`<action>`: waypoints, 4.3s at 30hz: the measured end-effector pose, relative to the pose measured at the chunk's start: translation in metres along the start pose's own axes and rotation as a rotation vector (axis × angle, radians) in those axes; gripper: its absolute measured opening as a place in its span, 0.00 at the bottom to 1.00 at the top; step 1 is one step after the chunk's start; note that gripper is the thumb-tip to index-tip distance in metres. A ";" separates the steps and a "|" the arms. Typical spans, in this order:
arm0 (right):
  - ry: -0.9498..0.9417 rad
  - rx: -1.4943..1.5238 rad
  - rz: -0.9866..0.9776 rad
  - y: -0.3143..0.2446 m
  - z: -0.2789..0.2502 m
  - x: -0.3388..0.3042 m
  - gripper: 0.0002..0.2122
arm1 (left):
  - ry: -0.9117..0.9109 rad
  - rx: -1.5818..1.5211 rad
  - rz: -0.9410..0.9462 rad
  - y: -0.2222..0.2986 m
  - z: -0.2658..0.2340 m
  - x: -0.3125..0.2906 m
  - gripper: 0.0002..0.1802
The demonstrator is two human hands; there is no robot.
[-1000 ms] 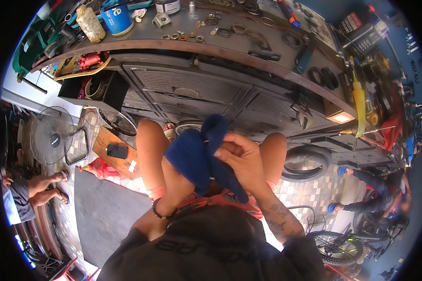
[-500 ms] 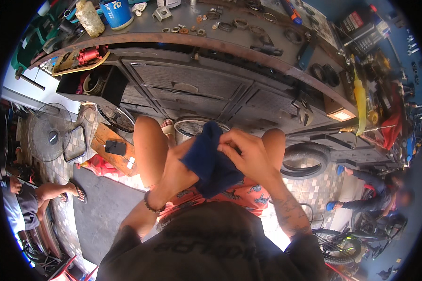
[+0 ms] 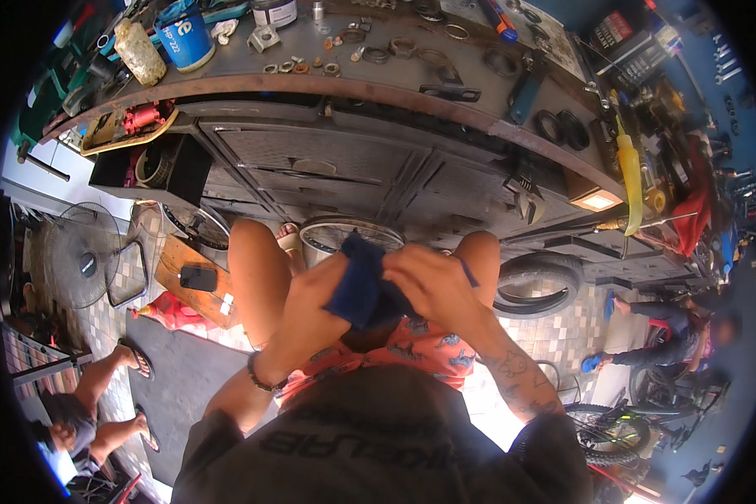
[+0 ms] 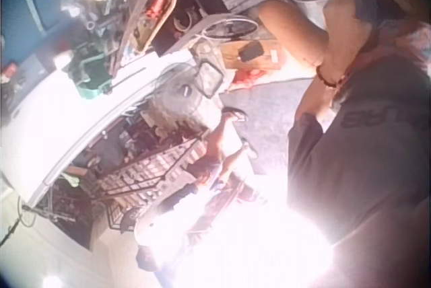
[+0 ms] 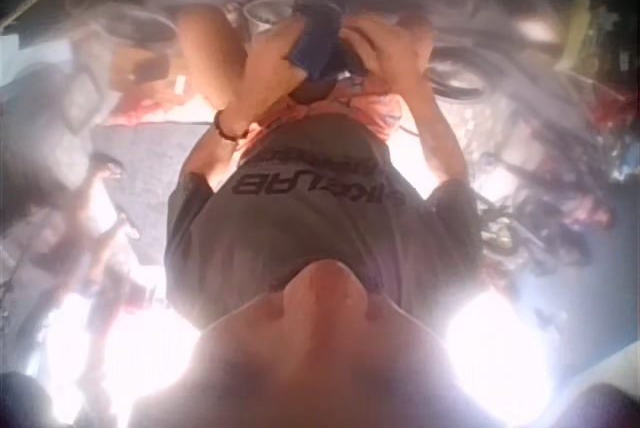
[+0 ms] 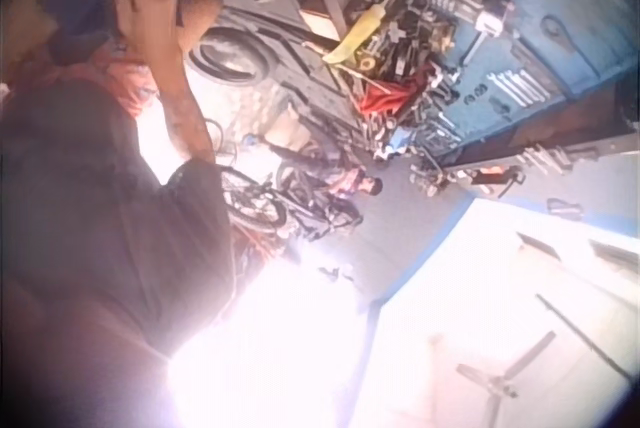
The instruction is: The person uses a hammer to tap a small metal ring on a workbench, wipes it with a cloth, applies lubricant from a squeeze bottle, and taps it again. The person handles the ring and tools directly on the bench surface.
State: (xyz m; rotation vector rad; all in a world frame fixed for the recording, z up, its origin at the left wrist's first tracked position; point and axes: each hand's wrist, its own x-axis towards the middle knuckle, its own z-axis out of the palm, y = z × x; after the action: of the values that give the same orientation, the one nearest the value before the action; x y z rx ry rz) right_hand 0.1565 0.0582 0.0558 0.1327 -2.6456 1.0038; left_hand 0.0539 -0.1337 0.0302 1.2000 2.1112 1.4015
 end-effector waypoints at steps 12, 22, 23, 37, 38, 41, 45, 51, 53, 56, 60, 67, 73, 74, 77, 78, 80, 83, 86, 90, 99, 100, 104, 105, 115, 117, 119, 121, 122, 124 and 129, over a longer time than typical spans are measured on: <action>0.343 0.509 0.219 0.005 0.023 -0.024 0.05 | 0.286 -0.441 0.028 0.010 0.013 0.000 0.11; 0.233 0.470 0.466 0.018 0.034 -0.030 0.05 | 0.056 -0.748 -0.190 -0.026 0.022 -0.009 0.17; 0.256 0.487 0.525 0.019 0.039 -0.032 0.05 | 0.096 -0.593 -0.184 -0.025 0.020 -0.009 0.17; 0.031 0.269 0.303 0.008 0.045 -0.022 0.05 | -0.068 -0.336 -0.127 -0.018 -0.005 -0.015 0.22; -0.118 0.173 0.172 0.008 0.042 -0.023 0.05 | -0.240 -0.102 -0.151 -0.023 -0.013 -0.016 0.23; -0.363 -0.037 -0.002 0.006 0.034 -0.020 0.07 | -0.408 0.218 0.016 -0.034 -0.032 -0.026 0.27; 0.144 0.556 0.411 -0.006 0.058 -0.008 0.09 | 0.109 -0.386 -0.153 -0.025 -0.034 -0.028 0.09; 0.387 0.254 0.229 -0.024 0.060 0.011 0.09 | 0.466 -0.633 -0.328 -0.003 -0.025 -0.026 0.11; 0.210 0.331 0.271 -0.039 0.036 0.020 0.08 | 0.336 -0.548 -0.312 -0.005 -0.024 -0.028 0.11; 0.279 0.203 0.203 -0.057 -0.026 0.047 0.07 | 0.326 -0.563 -0.324 -0.009 -0.025 -0.030 0.10; 0.560 -0.024 -0.019 -0.006 -0.141 0.145 0.06 | 0.295 -0.764 -0.388 -0.007 -0.028 -0.024 0.18; 0.306 -0.668 0.347 0.039 -0.190 0.230 0.17 | 0.346 -0.484 -0.271 0.047 -0.018 -0.002 0.11; 0.212 0.404 -0.220 -0.041 -0.106 0.077 0.29 | 0.327 -0.772 0.061 0.089 -0.033 0.031 0.26; 0.263 0.366 -0.246 -0.051 -0.088 0.061 0.35 | 0.396 -0.983 -0.002 0.097 -0.024 0.033 0.30; 0.704 0.920 0.102 -0.070 -0.047 0.033 0.35 | 0.190 -0.840 0.002 0.121 0.007 0.046 0.34; 0.820 0.685 0.122 -0.064 -0.049 0.027 0.27 | 0.125 -0.818 0.162 0.129 0.018 0.049 0.32; 0.540 0.748 0.433 -0.047 -0.068 0.010 0.20 | -0.010 -0.956 0.105 0.140 0.033 0.055 0.28; 0.197 0.172 0.288 -0.028 -0.111 -0.020 0.14 | -0.047 -0.900 -0.098 0.137 0.028 0.069 0.30; -0.183 0.072 0.225 -0.027 -0.134 -0.027 0.13 | -0.075 -0.715 -0.125 0.121 0.007 0.075 0.22; -0.010 0.104 0.140 -0.040 -0.171 -0.025 0.17 | 0.207 -0.942 -0.111 0.111 0.003 0.077 0.14; 0.696 -0.378 0.309 -0.029 -0.403 0.042 0.17 | -0.309 -0.948 -0.109 0.085 -0.002 0.084 0.18; 0.695 -0.439 0.384 -0.020 -0.428 0.057 0.18 | -0.345 -0.947 -0.154 0.077 -0.004 0.080 0.19; 0.712 -1.480 0.242 0.052 -0.443 0.133 0.16 | -0.411 -1.004 -0.144 0.048 -0.003 0.060 0.21; 0.599 -1.271 0.097 0.073 -0.432 0.159 0.14 | -0.415 -0.984 -0.137 0.043 -0.003 0.055 0.22; -0.067 -0.902 0.272 0.215 -0.309 0.307 0.12 | -0.161 -1.101 -0.315 0.003 -0.010 0.019 0.21; -0.015 -0.979 0.207 0.217 -0.309 0.309 0.10 | -0.110 -1.116 -0.350 -0.003 -0.010 0.015 0.21; 0.070 -0.941 0.191 0.201 -0.310 0.302 0.10 | -0.131 -1.104 -0.322 -0.004 -0.010 0.016 0.22; 0.154 -0.797 0.246 0.164 -0.311 0.287 0.09 | -0.162 -1.088 -0.303 0.001 -0.009 0.024 0.23; 0.209 -0.633 0.138 0.139 -0.307 0.272 0.09 | -0.177 -1.084 -0.287 0.005 -0.008 0.029 0.24; 0.288 -0.422 -0.137 0.081 -0.289 0.226 0.09 | -0.177 -1.065 -0.232 0.018 -0.006 0.043 0.25; 0.112 -0.238 -0.241 -0.031 -0.194 0.074 0.29 | -0.061 -1.155 -0.102 0.065 0.014 0.069 0.22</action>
State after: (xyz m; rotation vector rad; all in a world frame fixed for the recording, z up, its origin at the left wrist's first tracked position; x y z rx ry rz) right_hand 0.1412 0.1645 0.2358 0.3224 -2.5463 0.5981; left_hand 0.0524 -0.0604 0.0927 0.6012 0.9220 2.0010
